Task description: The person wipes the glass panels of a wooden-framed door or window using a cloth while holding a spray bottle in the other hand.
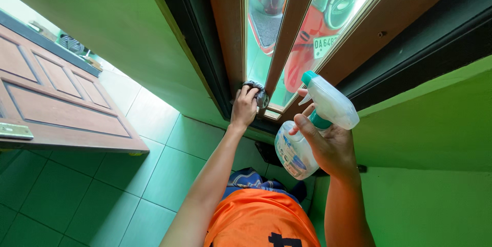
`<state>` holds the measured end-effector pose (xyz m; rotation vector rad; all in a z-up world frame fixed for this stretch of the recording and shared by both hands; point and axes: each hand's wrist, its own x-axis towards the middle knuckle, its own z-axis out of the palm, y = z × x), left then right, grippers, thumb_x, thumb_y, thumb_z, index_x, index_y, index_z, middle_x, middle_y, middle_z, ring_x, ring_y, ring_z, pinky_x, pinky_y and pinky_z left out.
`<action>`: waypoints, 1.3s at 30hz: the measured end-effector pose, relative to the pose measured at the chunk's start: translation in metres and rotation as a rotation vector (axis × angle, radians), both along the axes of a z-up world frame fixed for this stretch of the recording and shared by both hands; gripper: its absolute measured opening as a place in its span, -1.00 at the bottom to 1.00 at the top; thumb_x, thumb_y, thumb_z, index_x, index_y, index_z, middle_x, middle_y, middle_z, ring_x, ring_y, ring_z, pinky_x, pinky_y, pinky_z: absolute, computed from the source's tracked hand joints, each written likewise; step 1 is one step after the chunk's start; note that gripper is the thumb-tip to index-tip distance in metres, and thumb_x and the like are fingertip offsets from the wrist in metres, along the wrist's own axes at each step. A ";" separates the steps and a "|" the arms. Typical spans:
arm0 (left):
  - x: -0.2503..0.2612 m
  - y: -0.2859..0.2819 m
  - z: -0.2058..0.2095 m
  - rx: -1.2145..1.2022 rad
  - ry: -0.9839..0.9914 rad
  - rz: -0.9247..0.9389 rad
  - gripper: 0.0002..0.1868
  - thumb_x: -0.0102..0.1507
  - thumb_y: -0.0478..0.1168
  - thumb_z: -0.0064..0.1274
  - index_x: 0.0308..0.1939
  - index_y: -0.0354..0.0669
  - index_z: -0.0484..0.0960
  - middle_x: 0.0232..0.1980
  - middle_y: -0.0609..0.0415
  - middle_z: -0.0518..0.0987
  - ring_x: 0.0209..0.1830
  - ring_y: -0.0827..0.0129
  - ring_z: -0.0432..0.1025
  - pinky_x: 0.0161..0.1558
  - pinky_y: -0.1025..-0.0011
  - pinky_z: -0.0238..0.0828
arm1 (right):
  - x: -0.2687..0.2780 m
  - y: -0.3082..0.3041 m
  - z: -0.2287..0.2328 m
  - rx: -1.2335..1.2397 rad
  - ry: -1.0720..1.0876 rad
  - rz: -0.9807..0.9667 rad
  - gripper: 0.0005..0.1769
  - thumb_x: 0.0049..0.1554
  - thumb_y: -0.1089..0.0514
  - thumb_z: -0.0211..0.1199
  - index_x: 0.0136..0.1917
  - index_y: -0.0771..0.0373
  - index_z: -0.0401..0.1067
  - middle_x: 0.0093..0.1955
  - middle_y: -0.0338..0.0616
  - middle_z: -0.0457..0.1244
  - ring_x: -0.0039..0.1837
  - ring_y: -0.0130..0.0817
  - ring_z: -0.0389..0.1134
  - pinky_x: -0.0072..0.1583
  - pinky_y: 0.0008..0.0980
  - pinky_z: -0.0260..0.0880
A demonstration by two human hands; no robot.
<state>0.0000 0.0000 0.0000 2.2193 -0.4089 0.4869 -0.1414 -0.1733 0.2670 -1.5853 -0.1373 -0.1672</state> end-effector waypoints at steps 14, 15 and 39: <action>0.037 -0.011 0.292 -0.384 -0.593 -0.053 -0.64 0.41 -0.42 0.08 0.27 -0.12 0.47 0.16 -0.04 0.46 0.10 0.02 0.48 0.10 0.30 0.52 | -0.005 -0.001 -0.003 0.015 0.014 -0.036 -0.44 0.22 0.27 0.30 0.46 0.34 0.29 -0.11 -0.22 0.31 -0.10 -0.48 0.44 0.06 -0.32 0.55; 0.046 -0.018 0.299 -0.395 -0.553 -0.070 -0.68 0.42 -0.41 0.11 0.23 -0.11 0.50 0.13 -0.02 0.48 0.04 0.05 0.50 0.05 0.31 0.52 | -0.005 0.000 -0.003 0.022 0.011 -0.052 -0.44 0.20 0.27 0.30 0.44 0.35 0.29 -0.06 -0.22 0.32 -0.11 -0.47 0.43 0.04 -0.32 0.55; 0.011 -0.007 0.000 0.031 -0.010 0.002 -0.70 0.22 -0.33 0.08 0.05 -0.21 0.52 -0.02 -0.15 0.50 0.03 -0.17 0.45 0.05 0.05 0.44 | 0.012 -0.001 -0.008 0.051 0.013 -0.004 -0.45 0.24 0.22 0.28 0.45 0.37 0.27 -0.08 -0.24 0.31 -0.11 -0.52 0.40 0.00 -0.39 0.51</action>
